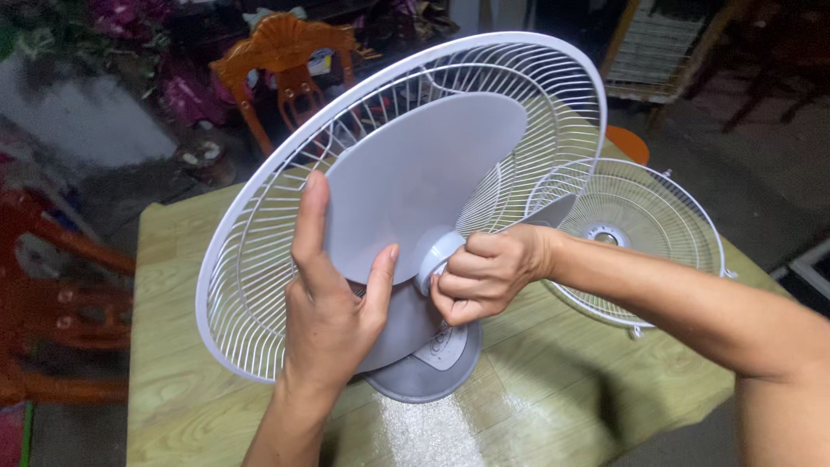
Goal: The person assembles a white table fan by hand. They attach the fan blades to the motor hub, secure the central cap, and then fit and lock the front wire cage onto the fan body.
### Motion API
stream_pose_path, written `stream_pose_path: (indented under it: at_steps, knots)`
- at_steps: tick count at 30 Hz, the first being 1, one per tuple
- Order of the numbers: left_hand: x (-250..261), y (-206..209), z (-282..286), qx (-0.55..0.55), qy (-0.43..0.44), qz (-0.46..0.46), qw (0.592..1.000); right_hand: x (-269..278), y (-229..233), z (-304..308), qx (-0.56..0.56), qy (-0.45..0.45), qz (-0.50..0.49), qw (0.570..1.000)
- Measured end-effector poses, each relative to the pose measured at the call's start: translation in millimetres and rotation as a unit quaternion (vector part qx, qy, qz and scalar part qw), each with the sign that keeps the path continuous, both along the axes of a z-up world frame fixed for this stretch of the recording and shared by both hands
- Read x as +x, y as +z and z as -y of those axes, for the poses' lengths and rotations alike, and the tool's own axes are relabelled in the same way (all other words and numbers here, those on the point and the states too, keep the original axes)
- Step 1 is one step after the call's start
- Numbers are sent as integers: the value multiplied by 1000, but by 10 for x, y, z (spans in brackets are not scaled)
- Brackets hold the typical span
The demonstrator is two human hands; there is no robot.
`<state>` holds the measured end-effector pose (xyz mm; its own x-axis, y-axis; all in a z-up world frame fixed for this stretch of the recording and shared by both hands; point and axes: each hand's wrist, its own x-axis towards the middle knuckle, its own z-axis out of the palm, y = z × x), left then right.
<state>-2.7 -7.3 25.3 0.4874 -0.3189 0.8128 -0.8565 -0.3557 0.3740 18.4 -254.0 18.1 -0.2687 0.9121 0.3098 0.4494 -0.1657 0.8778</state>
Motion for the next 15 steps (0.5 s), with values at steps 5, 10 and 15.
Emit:
stream_pose_path:
  at_steps: [5, 10, 15]
  knots:
    - [27, 22, -12, 5, 6, 2, 1000, 27, 69, -47, -29, 32, -23, 999]
    - [-39, -6, -15, 0, 29, -18, 999, -145, -180, 20, 153, -47, -118, 980]
    - [-97, 1, 32, 0, 54, -31, 998, -809, -946, -543, 719, -5, -462, 519]
